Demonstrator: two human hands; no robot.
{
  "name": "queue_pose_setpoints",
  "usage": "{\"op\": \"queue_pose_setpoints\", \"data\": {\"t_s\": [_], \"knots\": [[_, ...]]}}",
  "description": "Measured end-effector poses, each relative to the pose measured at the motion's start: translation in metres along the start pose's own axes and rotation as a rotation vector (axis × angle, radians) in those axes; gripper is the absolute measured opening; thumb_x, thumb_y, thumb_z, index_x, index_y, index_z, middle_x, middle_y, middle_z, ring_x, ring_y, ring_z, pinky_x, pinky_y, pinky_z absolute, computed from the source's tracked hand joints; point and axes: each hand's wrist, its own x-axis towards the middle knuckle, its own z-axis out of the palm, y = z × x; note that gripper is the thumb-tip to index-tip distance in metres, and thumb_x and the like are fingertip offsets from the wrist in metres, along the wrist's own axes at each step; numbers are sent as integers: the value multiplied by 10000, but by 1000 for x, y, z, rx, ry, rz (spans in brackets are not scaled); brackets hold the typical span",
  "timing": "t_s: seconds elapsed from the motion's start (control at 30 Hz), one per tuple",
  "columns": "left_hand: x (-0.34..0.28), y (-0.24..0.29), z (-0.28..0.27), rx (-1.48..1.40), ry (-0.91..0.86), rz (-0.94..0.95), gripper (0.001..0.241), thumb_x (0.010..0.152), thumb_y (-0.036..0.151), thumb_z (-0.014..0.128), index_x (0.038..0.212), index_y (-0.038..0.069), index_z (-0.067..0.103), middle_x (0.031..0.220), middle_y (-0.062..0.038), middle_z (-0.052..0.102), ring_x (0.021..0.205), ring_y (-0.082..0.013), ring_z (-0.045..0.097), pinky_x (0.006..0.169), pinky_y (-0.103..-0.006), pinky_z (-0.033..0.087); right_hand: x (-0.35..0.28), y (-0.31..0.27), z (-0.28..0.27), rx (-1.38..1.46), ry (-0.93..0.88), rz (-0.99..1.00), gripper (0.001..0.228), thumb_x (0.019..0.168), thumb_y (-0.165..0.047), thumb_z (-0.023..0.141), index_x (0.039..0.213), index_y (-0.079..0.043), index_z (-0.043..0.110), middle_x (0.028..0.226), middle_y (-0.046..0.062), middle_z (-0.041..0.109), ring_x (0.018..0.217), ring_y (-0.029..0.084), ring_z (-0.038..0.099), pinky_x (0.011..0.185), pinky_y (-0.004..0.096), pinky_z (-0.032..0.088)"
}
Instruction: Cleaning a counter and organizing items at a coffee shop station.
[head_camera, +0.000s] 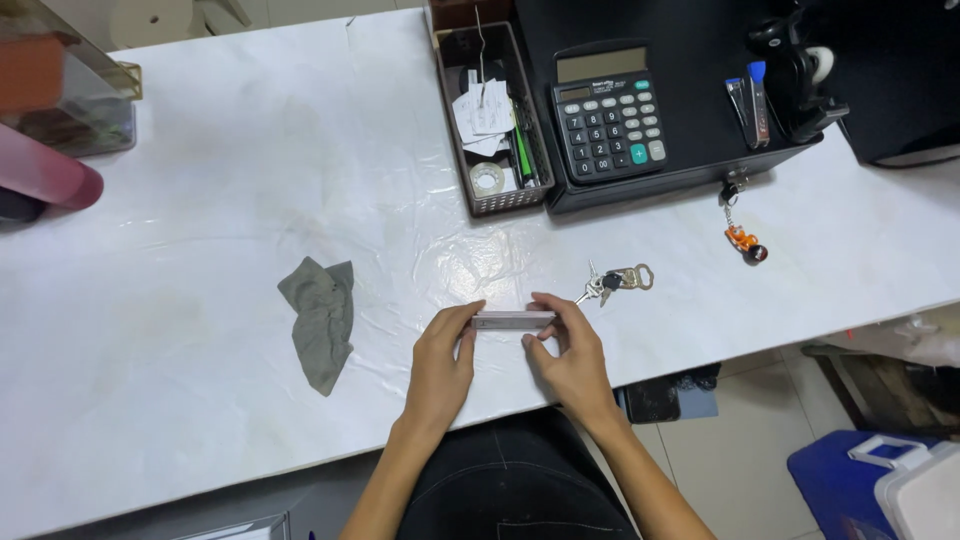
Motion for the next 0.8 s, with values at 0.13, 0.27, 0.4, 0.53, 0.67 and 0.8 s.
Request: {"op": "queue_pose_setpoints", "data": {"t_s": [0.13,0.27,0.4,0.53,0.67,0.8], "knots": [[-8,-10,17,16,36,52,399,950,-40,560,1342,5,619,1210,-199,671,1064,-335,694,916,-384,549,-6,-8,11,85,-17,55,552,881,2,651,1408,-15,486,1205,112,643,907,118,645,831,255,548],[-9,-13,19,35,102,155,420,975,-47,552,1393,-24,583,1247,-215,657,1091,-336,689,916,-384,551,-11,0,16,-66,43,149,394,1012,-86,563,1401,-30,537,1113,136,697,860,138,625,750,269,517],[-11,-19,19,9,89,143,402,985,-28,567,1382,16,617,1227,-185,686,1050,-294,726,867,-352,578,-7,-16,15,-80,31,166,487,966,-58,549,1439,-32,437,1182,118,655,870,141,644,686,290,506],[-10,-11,18,-23,67,87,411,977,-19,577,1384,22,613,1203,-175,693,1018,-279,729,830,-342,583,-13,8,18,44,27,-64,534,986,-19,523,1492,11,355,1233,149,623,1000,148,637,823,278,525],[-10,-9,17,-26,97,87,306,963,-17,600,1258,9,680,1136,-165,731,996,-275,741,831,-349,586,-13,5,17,18,41,3,453,1007,-39,511,1448,5,421,1199,123,666,896,149,611,767,279,501],[-6,-9,13,-12,75,92,241,961,-24,593,1173,-13,706,1104,-167,745,980,-288,740,839,-353,578,-8,-8,8,-139,-3,213,233,1040,-110,551,1237,-5,619,885,123,702,740,155,584,667,288,480]]}}
